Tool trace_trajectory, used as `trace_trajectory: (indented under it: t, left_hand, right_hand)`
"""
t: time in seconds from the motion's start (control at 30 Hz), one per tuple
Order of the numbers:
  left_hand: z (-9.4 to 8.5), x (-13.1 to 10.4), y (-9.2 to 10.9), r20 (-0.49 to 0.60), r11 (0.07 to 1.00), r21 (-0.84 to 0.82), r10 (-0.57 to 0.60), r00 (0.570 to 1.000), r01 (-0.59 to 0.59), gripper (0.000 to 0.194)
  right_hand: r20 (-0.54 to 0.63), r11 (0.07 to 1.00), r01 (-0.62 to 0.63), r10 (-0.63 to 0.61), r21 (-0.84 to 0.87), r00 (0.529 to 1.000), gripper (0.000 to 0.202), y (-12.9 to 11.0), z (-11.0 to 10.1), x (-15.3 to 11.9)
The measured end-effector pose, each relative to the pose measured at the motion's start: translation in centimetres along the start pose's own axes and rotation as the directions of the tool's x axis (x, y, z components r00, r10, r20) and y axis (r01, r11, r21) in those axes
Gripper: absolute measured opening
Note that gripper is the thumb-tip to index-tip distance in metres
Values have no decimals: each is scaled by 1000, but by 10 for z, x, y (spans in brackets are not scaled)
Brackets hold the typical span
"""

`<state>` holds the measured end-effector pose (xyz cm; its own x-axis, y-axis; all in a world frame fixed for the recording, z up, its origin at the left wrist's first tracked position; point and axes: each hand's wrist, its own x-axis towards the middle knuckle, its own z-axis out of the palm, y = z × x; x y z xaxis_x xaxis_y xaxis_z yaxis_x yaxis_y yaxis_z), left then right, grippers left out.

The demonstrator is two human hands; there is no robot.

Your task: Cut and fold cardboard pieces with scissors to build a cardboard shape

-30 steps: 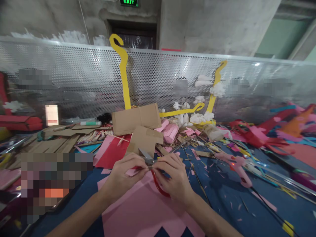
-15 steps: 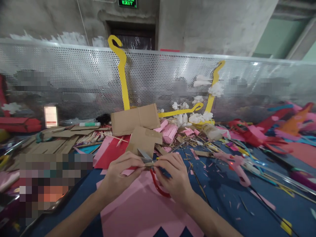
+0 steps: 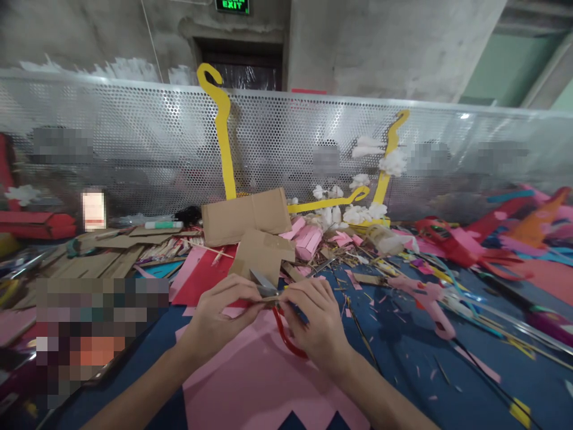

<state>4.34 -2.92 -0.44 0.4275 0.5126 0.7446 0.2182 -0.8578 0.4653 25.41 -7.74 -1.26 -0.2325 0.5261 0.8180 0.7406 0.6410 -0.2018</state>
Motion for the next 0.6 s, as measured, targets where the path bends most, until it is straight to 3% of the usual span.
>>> trace_trajectory:
  t: [0.2, 0.43, 0.6]
  left_hand:
    - [-2, 1, 2, -26, 999, -4, 32, 999, -32, 7]
    - [-1, -1, 2, 58, 992, 64, 103, 993, -107, 11]
    - [3, -1, 2, 32, 995, 19, 93, 995, -94, 10]
  right_hand:
    - [-22, 1000, -8, 9, 23, 1000, 16, 0, 0, -1]
    - [16, 999, 23, -24, 27, 1000, 17, -1, 7, -5]
    - [23, 993, -24, 21, 115, 1000, 15, -3, 5, -3]
